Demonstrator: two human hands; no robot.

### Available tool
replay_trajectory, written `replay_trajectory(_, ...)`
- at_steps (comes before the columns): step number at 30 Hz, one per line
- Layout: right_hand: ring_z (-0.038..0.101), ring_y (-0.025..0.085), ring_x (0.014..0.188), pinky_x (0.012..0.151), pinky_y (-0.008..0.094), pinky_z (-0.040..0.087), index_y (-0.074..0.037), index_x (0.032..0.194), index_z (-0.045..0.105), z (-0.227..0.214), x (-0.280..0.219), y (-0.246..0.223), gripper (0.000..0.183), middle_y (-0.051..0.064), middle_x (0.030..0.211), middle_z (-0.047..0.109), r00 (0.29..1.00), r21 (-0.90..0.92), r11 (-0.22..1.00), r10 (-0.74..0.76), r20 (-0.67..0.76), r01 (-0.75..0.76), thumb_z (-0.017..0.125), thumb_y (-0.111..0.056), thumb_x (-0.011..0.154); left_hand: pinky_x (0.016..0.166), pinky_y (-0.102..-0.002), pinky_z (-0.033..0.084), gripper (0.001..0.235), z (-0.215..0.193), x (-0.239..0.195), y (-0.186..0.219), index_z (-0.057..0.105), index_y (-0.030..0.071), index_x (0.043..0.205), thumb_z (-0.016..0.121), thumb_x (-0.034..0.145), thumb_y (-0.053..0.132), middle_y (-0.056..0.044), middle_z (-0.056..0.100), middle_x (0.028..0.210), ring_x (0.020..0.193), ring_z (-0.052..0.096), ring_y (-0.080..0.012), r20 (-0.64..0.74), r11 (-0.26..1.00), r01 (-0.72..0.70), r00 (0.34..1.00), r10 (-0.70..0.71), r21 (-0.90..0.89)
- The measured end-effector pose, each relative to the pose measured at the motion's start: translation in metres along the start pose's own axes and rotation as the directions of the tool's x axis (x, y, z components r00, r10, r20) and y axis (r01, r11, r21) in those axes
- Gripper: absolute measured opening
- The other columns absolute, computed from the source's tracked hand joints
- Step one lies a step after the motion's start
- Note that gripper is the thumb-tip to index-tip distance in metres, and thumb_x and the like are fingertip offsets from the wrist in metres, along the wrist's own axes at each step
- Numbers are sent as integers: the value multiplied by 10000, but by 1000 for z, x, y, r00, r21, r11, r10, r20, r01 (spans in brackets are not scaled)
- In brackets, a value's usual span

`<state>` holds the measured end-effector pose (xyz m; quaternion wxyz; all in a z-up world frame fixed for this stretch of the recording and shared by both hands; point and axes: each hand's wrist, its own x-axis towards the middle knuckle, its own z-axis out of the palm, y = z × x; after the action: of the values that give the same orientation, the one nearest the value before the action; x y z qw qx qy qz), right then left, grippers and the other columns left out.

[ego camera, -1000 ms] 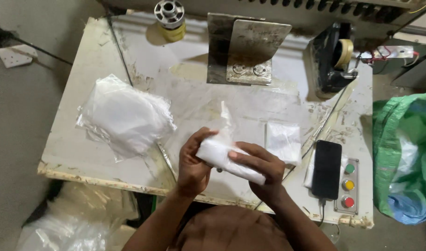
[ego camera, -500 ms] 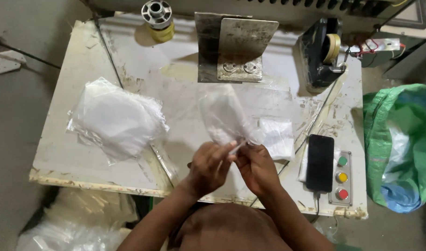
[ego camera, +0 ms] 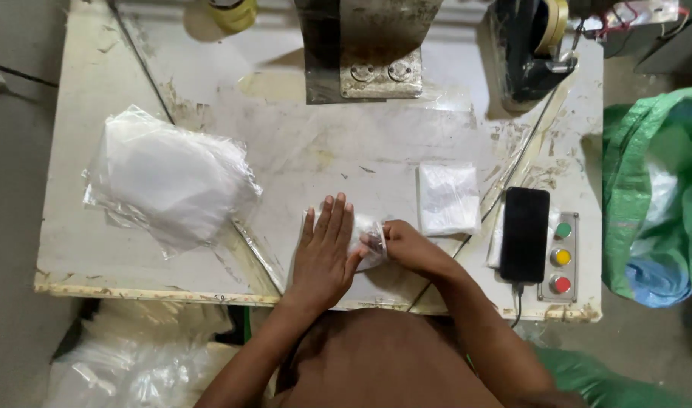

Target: Fold and stack plastic bags on a workbench

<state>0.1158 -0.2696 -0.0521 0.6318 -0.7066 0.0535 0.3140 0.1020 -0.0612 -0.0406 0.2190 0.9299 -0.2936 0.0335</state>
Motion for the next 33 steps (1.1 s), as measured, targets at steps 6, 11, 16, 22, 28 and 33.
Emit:
replay_trajectory(6, 766, 391, 790, 651, 448, 651, -39, 1450, 568, -20, -38, -31, 480, 326, 1046, 730, 972, 78, 993, 106, -209, -92, 598, -240, 1015, 1287, -535, 48, 843, 23, -13, -3, 378, 3, 1590, 440, 1037, 635, -227, 304, 1673, 1573, 229, -389, 39, 977, 105, 993, -114, 187)
replay_trajectory(11, 607, 354, 1320, 1070, 435, 530, -138, 1429, 642, 23, -32, -8, 402, 143, 1440, 625, 627, -841, 435, -764, -155, 321, 565, -303, 1072, 1301, -513, 45, 648, 17, -2, -7, 293, 7, 1628, 407, 1121, 394, -188, 200, 1719, 1601, 155, -354, 29, 998, 61, 998, -62, 26)
replay_trajectory(16, 142, 361, 1580, 1281, 529, 69, -239, 1630, 360, 47, -10, 44, 837, 33, 1704, 299, 803, -962, 212, -596, 12, 172, 349, -745, 963, 1299, -491, -7, 687, 26, -11, -13, 271, 16, 1639, 419, 1085, 393, -179, 174, 1727, 1605, 124, -348, 78, 986, 58, 994, -72, 158)
replay_trajectory(22, 17, 421, 1574, 1232, 602, -43, -199, 1662, 353, 4, -11, 11, 721, 102, 1750, 136, 830, -976, 217, -548, -101, 24, 351, -629, 1084, 1297, -495, 109, 625, 28, -7, -19, 307, 67, 1633, 450, 1077, 314, -149, 263, 1645, 1552, 224, -355, -4, 989, 121, 993, -121, 81)
replay_trajectory(28, 380, 329, 1419, 1041, 439, 334, -137, 1517, 537, 32, -27, 43, 486, 78, 1610, 407, 733, -957, 279, -667, -132, 82, 479, -386, 1104, 745, -456, 452, 793, -4, -14, 4, 458, -2, 1477, 766, 891, 435, -153, 527, 964, 860, 520, -347, 12, 967, 233, 972, -235, 100)
replay_trajectory(33, 453, 337, 1377, 1060, 425, 395, -112, 1511, 537, 21, -29, 27, 446, 96, 1505, 486, 735, -878, 413, -669, -113, 241, 561, -195, 1073, 685, -401, 488, 635, 17, -1, -14, 571, 31, 1389, 708, 942, 461, -59, 579, 899, 808, 575, -265, -23, 994, 107, 994, -107, 2)
